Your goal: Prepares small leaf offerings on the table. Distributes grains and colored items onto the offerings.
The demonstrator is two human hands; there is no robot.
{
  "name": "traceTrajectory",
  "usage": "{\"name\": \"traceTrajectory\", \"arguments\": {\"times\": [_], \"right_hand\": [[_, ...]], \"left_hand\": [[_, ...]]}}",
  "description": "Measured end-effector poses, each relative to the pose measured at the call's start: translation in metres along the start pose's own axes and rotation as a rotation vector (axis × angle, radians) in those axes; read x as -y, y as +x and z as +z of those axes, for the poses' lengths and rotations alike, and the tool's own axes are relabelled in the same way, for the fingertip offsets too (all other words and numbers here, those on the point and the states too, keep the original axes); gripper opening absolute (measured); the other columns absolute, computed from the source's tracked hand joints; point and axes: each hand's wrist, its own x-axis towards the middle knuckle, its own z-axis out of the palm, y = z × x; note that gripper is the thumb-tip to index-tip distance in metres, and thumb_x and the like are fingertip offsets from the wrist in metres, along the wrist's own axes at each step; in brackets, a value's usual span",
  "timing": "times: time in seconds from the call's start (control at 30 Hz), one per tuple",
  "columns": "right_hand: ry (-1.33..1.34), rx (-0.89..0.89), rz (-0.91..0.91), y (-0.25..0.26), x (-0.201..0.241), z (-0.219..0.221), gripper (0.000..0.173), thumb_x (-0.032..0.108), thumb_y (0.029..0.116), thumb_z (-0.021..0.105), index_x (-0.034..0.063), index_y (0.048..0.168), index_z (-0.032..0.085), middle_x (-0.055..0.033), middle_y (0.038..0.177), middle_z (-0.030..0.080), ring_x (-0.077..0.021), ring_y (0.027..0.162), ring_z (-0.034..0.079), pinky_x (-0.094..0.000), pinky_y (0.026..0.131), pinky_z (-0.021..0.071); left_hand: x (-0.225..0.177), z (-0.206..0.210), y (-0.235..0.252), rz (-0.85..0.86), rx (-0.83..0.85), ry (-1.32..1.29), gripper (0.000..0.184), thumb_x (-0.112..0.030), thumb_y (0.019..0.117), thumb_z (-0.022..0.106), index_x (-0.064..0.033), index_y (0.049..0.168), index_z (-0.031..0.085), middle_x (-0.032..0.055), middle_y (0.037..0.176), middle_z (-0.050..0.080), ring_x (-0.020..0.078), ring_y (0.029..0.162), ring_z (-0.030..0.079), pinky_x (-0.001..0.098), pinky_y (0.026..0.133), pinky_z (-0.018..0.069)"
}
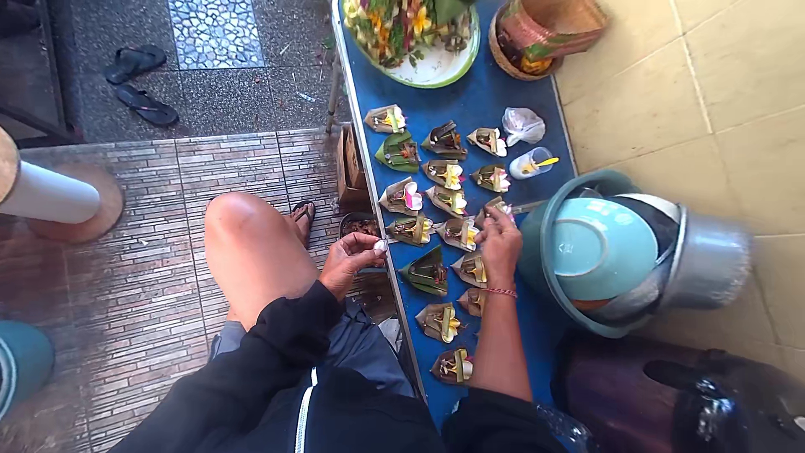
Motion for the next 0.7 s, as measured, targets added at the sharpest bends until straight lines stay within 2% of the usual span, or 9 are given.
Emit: {"name": "traceTrajectory", "arguments": {"times": [0.03, 0.13, 0.23, 0.3, 0.4, 0.5, 0.63, 0.7], "right_hand": [[-0.012, -0.040, 0.053, 0.008, -0.013, -0.007, 0.041, 0.035, 0.1111, 0.039, 0.0175, 0.144, 0.056, -0.0117, 0.071, 0.058, -0.0233, 0.054, 0.050, -0.0458, 0.054, 0.0462], [-0.060, -0.062, 0.164, 0.028, -0.035, -0.013, 0.044, 0.026, 0.1123, 0.035, 0.0084, 0.147, 0.054, -0.0159, 0.080, 0.061, -0.0233, 0.060, 0.050, -0.0443, 0.059, 0.0447], [-0.061, -0.076, 0.304, 0.047, -0.046, -0.007, 0.042, 0.024, 0.1116, 0.037, 0.0078, 0.143, 0.059, -0.0158, 0.084, 0.064, -0.0207, 0.061, 0.051, -0.0408, 0.061, 0.0450], [-0.074, -0.054, 0.343, 0.051, -0.047, -0.007, 0.044, 0.027, 0.1116, 0.036, 0.0063, 0.141, 0.060, -0.0173, 0.087, 0.065, -0.0220, 0.064, 0.053, -0.0430, 0.064, 0.0465], [-0.082, -0.091, 0.321, 0.053, -0.044, -0.006, 0.044, 0.034, 0.1100, 0.040, 0.0054, 0.127, 0.069, -0.0133, 0.082, 0.063, -0.0208, 0.064, 0.052, -0.0446, 0.065, 0.0441], [-0.131, -0.114, 0.267, 0.061, -0.046, -0.009, 0.037, 0.026, 0.1068, 0.048, 0.0031, 0.125, 0.070, -0.0196, 0.093, 0.069, -0.0291, 0.075, 0.061, -0.0534, 0.076, 0.0480], [-0.277, -0.133, 0.246, 0.069, -0.042, -0.008, 0.030, 0.021, 0.1039, 0.054, -0.0046, 0.103, 0.071, -0.0255, 0.094, 0.068, -0.0389, 0.088, 0.065, -0.0598, 0.083, 0.0473], [-0.323, -0.133, 0.227, 0.070, -0.036, -0.009, 0.029, 0.017, 0.1032, 0.057, -0.0079, 0.101, 0.071, -0.0298, 0.098, 0.068, -0.0446, 0.098, 0.065, -0.0626, 0.088, 0.0457]], "left_hand": [[0.001, -0.001, 0.001, 0.002, 0.004, -0.003, 0.017, 0.014, 0.0887, 0.064, 0.0038, 0.103, 0.065, 0.0114, 0.090, 0.072, 0.0171, 0.078, 0.071, 0.0312, 0.080, 0.0612], [0.005, -0.004, 0.005, 0.004, 0.026, 0.004, 0.017, 0.013, 0.0901, 0.062, 0.0033, 0.104, 0.065, 0.0117, 0.091, 0.072, 0.0173, 0.081, 0.072, 0.0318, 0.081, 0.0609], [0.006, -0.003, 0.006, 0.005, 0.024, 0.003, 0.017, 0.013, 0.0904, 0.062, 0.0036, 0.104, 0.065, 0.0126, 0.093, 0.072, 0.0183, 0.082, 0.072, 0.0324, 0.081, 0.0608], [0.005, -0.001, 0.005, 0.001, 0.015, 0.006, 0.017, 0.013, 0.0903, 0.062, 0.0034, 0.104, 0.065, 0.0123, 0.093, 0.072, 0.0181, 0.081, 0.071, 0.0321, 0.081, 0.0608], [0.006, -0.001, 0.005, -0.003, 0.009, 0.005, 0.017, 0.013, 0.0903, 0.062, 0.0030, 0.104, 0.065, 0.0125, 0.093, 0.071, 0.0181, 0.080, 0.071, 0.0318, 0.080, 0.0608], [0.007, -0.001, 0.005, -0.011, 0.005, 0.000, 0.016, 0.013, 0.0905, 0.062, 0.0038, 0.104, 0.065, 0.0130, 0.094, 0.071, 0.0184, 0.080, 0.070, 0.0318, 0.080, 0.0606], [0.003, 0.000, 0.004, -0.018, 0.002, 0.002, 0.018, 0.014, 0.0907, 0.061, 0.0035, 0.104, 0.064, 0.0122, 0.094, 0.071, 0.0178, 0.081, 0.071, 0.0313, 0.080, 0.0609], [0.000, 0.003, 0.001, -0.026, -0.007, 0.006, 0.018, 0.015, 0.0910, 0.060, 0.0029, 0.104, 0.064, 0.0113, 0.093, 0.071, 0.0174, 0.081, 0.071, 0.0309, 0.080, 0.0607]]}}
